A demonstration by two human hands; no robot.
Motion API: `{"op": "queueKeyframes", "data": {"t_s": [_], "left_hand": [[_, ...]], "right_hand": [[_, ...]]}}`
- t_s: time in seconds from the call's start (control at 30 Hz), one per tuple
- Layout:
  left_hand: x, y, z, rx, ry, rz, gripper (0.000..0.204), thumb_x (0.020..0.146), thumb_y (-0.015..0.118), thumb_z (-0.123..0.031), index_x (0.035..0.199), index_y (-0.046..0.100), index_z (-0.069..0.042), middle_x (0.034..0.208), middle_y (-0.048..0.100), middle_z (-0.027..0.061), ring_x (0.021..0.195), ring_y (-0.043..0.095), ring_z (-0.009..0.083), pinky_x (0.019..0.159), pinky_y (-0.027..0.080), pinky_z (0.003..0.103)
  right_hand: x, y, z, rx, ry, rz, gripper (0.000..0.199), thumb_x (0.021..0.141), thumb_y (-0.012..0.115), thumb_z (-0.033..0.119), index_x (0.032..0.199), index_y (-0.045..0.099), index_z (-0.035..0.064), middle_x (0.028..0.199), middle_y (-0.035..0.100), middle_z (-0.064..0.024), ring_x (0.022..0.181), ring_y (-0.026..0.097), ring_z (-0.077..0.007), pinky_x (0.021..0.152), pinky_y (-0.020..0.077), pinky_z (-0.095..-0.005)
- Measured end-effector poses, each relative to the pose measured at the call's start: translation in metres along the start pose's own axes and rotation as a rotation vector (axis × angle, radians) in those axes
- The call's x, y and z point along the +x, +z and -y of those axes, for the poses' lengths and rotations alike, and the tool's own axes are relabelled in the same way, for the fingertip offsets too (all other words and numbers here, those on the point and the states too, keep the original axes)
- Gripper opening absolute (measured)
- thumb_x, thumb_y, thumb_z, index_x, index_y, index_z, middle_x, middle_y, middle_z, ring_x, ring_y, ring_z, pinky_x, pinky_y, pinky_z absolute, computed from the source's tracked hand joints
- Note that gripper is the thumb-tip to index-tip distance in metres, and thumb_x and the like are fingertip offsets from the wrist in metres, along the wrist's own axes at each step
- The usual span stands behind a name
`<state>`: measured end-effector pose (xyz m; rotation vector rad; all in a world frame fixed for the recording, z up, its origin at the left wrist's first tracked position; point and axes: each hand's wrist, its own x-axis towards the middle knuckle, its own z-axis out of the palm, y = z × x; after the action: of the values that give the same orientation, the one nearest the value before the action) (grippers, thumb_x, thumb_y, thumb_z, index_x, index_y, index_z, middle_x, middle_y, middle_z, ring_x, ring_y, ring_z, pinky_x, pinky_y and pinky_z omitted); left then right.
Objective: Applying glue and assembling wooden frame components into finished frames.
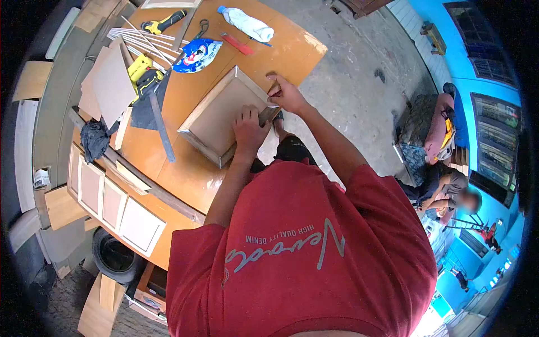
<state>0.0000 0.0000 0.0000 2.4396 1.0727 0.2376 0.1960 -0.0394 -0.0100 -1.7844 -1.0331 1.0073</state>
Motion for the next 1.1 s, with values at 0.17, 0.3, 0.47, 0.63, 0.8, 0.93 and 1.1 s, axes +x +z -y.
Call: {"op": "queueKeyframes", "data": {"t_s": [0.17,0.3,0.47,0.63,0.8,0.93,1.1], "left_hand": [[-0.002,0.002,0.004,-0.014,0.063,-0.071,0.051,0.068,0.075,-0.033,0.108,0.060,-0.006,0.112,0.057,0.0130,0.103,0.056,0.0324,0.083,0.046,0.047],[-0.001,0.004,0.006,-0.050,0.089,-0.086,0.050,0.067,0.074,-0.033,0.108,0.060,-0.006,0.111,0.058,0.0130,0.102,0.056,0.0333,0.084,0.046,0.046],[0.000,0.000,0.001,-0.063,0.053,-0.049,0.048,0.067,0.074,-0.032,0.106,0.061,-0.006,0.108,0.058,0.0128,0.101,0.056,0.0336,0.085,0.046,0.046],[0.000,-0.003,-0.001,-0.017,0.053,-0.078,0.053,0.067,0.074,-0.033,0.111,0.060,-0.006,0.105,0.059,0.0141,0.098,0.058,0.0345,0.083,0.047,0.047],[0.001,-0.002,-0.002,-0.020,0.063,-0.098,0.058,0.067,0.075,-0.034,0.115,0.059,-0.005,0.102,0.060,0.0157,0.094,0.060,0.0364,0.081,0.048,0.048],[0.000,0.000,0.000,-0.052,0.016,-0.052,0.048,0.066,0.073,-0.032,0.106,0.061,-0.007,0.104,0.059,0.0121,0.098,0.057,0.0331,0.083,0.045,0.046],[0.000,-0.003,-0.004,-0.047,0.003,-0.068,0.044,0.066,0.072,-0.032,0.102,0.062,-0.008,0.103,0.059,0.0115,0.096,0.057,0.0334,0.083,0.044,0.046]], "right_hand": [[-0.001,0.002,0.004,0.006,0.008,0.000,0.064,0.075,0.072,-0.002,0.133,0.044,0.0060,0.083,0.069,-0.0103,0.080,0.068,-0.0209,0.074,0.0523,-0.0325],[-0.001,0.001,0.002,0.014,0.004,-0.004,0.065,0.075,0.072,-0.002,0.133,0.044,0.0056,0.082,0.069,-0.0105,0.079,0.068,-0.0208,0.074,0.0524,-0.0327],[-0.001,0.001,-0.004,0.006,-0.005,-0.016,0.064,0.075,0.072,-0.002,0.131,0.044,0.0045,0.080,0.069,-0.0106,0.078,0.068,-0.0221,0.072,0.0523,-0.0339],[-0.002,0.000,0.000,-0.008,-0.026,-0.009,0.065,0.074,0.073,-0.001,0.132,0.044,0.0053,0.081,0.068,-0.0106,0.078,0.068,-0.0228,0.072,0.0520,-0.0347],[-0.002,0.001,-0.002,-0.008,-0.026,-0.018,0.065,0.074,0.073,-0.001,0.132,0.044,0.0060,0.081,0.068,-0.0110,0.079,0.068,-0.0231,0.072,0.0518,-0.0349],[-0.002,0.002,0.002,0.005,-0.001,-0.012,0.064,0.075,0.073,-0.001,0.131,0.044,0.0061,0.080,0.069,-0.0107,0.078,0.068,-0.0226,0.072,0.0520,-0.0347],[-0.002,0.001,-0.001,-0.012,-0.013,-0.019,0.063,0.075,0.073,0.000,0.131,0.045,0.0062,0.080,0.069,-0.0104,0.076,0.068,-0.0231,0.072,0.0523,-0.0348]]}}
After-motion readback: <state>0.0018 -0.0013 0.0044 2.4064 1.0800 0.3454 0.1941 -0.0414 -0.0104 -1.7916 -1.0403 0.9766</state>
